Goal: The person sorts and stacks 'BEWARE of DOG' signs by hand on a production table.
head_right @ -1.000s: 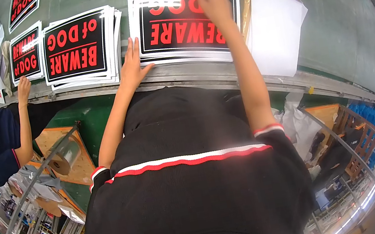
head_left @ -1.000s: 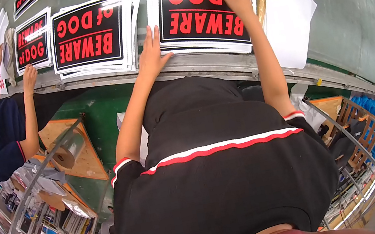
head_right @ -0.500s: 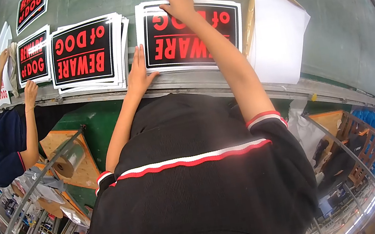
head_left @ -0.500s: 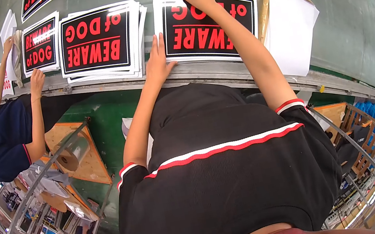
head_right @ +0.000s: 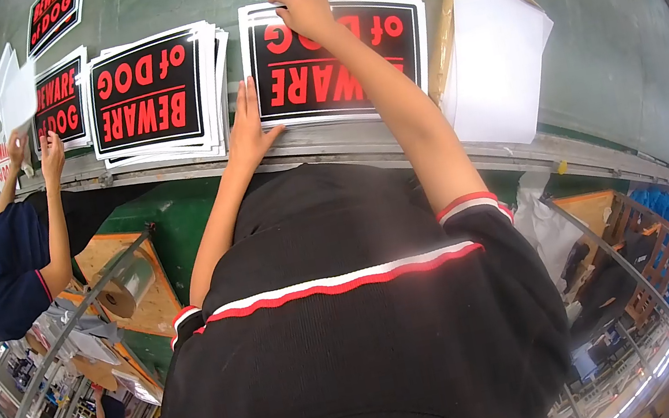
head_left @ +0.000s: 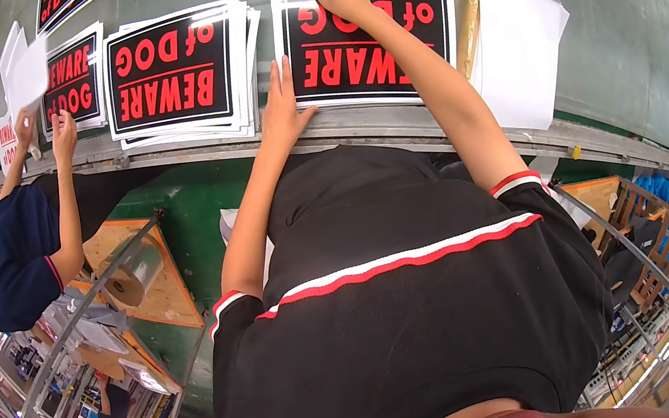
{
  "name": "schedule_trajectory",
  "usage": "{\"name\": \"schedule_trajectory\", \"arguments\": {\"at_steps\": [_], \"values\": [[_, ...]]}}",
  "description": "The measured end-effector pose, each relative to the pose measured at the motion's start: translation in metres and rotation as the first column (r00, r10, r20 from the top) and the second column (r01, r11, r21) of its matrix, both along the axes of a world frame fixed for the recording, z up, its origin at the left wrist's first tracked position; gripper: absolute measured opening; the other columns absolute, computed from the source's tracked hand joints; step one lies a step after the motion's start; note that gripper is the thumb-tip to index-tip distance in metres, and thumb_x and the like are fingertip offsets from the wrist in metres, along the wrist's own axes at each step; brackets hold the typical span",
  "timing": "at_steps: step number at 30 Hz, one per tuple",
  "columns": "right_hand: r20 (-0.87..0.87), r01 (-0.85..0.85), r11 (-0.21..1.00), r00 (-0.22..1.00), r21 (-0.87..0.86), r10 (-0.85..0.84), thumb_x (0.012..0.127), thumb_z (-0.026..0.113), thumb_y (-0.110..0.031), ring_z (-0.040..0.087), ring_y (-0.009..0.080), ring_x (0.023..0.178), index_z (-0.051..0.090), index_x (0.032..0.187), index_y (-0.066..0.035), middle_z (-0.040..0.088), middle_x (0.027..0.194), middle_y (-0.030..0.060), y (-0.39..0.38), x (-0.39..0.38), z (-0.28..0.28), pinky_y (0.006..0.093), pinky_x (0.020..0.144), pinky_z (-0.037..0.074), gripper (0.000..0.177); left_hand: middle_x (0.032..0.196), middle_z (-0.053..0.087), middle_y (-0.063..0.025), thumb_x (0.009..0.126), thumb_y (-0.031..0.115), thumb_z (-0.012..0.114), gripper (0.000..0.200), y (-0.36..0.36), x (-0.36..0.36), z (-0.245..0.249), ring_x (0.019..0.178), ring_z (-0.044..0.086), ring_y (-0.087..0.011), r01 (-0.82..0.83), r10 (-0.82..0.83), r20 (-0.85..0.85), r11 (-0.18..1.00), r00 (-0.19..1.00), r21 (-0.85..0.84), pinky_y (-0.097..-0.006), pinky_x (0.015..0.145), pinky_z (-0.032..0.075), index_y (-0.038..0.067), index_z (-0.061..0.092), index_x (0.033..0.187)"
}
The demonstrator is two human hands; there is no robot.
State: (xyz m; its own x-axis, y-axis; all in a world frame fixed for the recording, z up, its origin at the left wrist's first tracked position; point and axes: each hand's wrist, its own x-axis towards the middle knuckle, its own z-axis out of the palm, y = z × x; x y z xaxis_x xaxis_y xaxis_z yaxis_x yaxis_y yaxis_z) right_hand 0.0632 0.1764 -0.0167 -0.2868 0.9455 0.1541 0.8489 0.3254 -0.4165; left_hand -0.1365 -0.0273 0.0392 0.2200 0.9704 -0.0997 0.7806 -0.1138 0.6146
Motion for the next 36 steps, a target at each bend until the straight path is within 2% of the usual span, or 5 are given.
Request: {"name": "schedule_trajectory", "arguments": {"at_steps": [9,16,18,25,36], "values": [[-0.009,-0.106,0.994,0.994,-0.034,0.106,0.093,0.063,-0.035,0.061,0.0303,0.110,0.062,0.128,-0.025,0.064,0.113,0.0067,0.002,0.013,0.004,0.0502,0.093,0.047,0.037,0.160,0.017,-0.0283,0.069,0.018,0.087,0.118,0.001,-0.001,0.000,0.135,0.043,-0.0469,0.014,-0.013,-0.011,1.000,1.000,0.014,-0.0446,0.095,0.053,0.008,0.012,0.159],[-0.032,0.022,0.999,0.999,0.042,-0.021,0.092,0.063,-0.027,0.063,0.0342,0.105,0.067,0.121,-0.014,0.067,0.111,0.0108,0.014,0.130,0.000,0.0453,0.090,0.051,0.031,0.162,0.019,-0.0236,0.074,0.029,0.084,0.106,0.008,0.014,0.019,0.146,0.026,-0.0451,0.138,-0.107,-0.139,0.962,0.985,0.236,-0.0561,0.113,0.033,0.010,0.022,0.158],[0.084,0.038,0.999,0.996,0.021,-0.040,0.093,0.062,-0.022,0.064,0.0331,0.104,0.068,0.117,-0.013,0.068,0.109,0.0091,0.010,0.161,0.005,0.0439,0.088,0.051,0.027,0.161,0.027,-0.0179,0.080,0.033,0.078,0.089,0.020,0.032,0.021,0.146,0.028,-0.0416,0.277,-0.269,-0.069,0.916,0.961,0.289,-0.0548,0.117,0.025,0.012,0.034,0.155],[0.102,0.045,0.996,0.994,-0.076,-0.037,0.096,0.054,-0.019,0.064,0.0336,0.101,0.072,0.108,-0.012,0.069,0.105,0.0098,0.004,0.182,0.012,0.0432,0.087,0.051,0.024,0.139,0.055,-0.0081,0.083,0.020,0.069,0.039,0.045,0.179,-0.014,0.134,0.047,-0.0313,0.741,-0.808,-0.127,0.449,0.575,0.499,-0.0465,0.110,0.040,0.008,0.062,0.120],[0.053,0.085,0.984,0.996,-0.156,-0.077,0.095,0.050,-0.020,0.066,0.0336,0.097,0.071,0.111,-0.012,0.072,0.106,0.0106,-0.004,0.174,0.025,0.0453,0.083,0.053,0.028,0.114,0.060,-0.0037,0.082,0.025,0.072,0.024,0.050,0.265,-0.048,0.115,0.055,-0.0227,0.897,-0.895,-0.303,0.193,0.327,0.398,-0.0360,0.099,0.047,0.009,0.066,0.099]]}}
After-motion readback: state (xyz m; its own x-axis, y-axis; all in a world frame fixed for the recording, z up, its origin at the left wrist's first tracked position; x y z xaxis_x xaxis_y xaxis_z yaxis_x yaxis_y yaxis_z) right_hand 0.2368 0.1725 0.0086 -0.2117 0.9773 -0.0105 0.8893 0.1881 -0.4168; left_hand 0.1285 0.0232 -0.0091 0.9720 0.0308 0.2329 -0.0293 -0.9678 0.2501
